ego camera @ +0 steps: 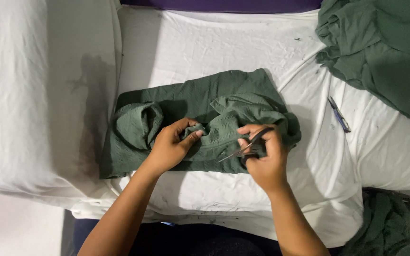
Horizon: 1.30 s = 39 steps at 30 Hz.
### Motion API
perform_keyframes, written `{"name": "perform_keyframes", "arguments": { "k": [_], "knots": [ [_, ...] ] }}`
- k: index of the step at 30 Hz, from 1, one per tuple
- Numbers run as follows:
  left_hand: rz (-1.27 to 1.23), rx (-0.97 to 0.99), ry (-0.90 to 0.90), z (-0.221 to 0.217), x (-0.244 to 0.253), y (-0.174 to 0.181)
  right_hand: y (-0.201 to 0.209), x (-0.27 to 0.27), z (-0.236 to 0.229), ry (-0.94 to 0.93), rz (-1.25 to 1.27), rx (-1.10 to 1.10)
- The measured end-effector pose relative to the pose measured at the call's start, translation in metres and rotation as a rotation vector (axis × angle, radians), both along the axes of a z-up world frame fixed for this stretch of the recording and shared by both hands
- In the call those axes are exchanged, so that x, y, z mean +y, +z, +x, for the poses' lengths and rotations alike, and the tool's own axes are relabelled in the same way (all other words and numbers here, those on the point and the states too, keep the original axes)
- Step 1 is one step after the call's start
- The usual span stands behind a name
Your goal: Trimming excess threads from a green garment using scissors.
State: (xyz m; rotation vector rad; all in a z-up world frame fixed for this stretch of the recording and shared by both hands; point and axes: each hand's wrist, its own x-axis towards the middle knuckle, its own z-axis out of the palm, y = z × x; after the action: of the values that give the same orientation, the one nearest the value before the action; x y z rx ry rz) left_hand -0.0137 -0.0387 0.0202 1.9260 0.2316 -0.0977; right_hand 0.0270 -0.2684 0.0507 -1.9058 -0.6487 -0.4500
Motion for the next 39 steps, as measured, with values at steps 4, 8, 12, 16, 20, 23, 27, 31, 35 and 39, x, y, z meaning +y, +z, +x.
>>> {"name": "perform_keyframes", "arguments": {
  "k": [4,8,12,16,20,23,27,31,35,39],
  "knots": [
    [-0.243,-0.102,0.002,0.000,0.005,-0.013,-0.013,0.014,-0.005,-0.090,-0.145,-0.217],
    [-0.627,-0.092,0.014,-0.006,0.010,-0.010,-0.024,0.021,-0.006,-0.161,-0.167,-0.203],
    [-0.818,-0.047,0.080,-0.006,0.012,-0.028,-0.007,0.030,-0.011,-0.129,0.015,-0.075],
    [-0.888,-0.040,0.152,-0.005,0.008,-0.024,-0.014,0.030,-0.012,-0.138,0.098,-0.113],
    [-0.917,-0.024,0.146,-0.003,0.006,-0.024,-0.016,0.042,-0.011,-0.081,0.044,-0.131],
    [-0.912,-0.025,0.136,-0.001,0.006,-0.029,-0.022,0.054,-0.013,-0.119,0.071,-0.023],
    [-0.939,-0.019,0.146,-0.002,0.006,-0.035,-0.035,0.048,-0.010,-0.078,0.495,0.397],
    [-0.958,-0.018,0.160,-0.002,0.005,-0.025,-0.034,0.033,-0.008,-0.075,0.575,0.414],
    [-0.949,-0.006,0.156,-0.002,0.005,-0.030,-0.026,0.044,-0.015,-0.055,0.413,0.329],
    [-0.949,0.000,0.147,-0.004,0.005,-0.034,-0.036,0.053,-0.015,-0.133,0.113,0.134]
  ]
}}
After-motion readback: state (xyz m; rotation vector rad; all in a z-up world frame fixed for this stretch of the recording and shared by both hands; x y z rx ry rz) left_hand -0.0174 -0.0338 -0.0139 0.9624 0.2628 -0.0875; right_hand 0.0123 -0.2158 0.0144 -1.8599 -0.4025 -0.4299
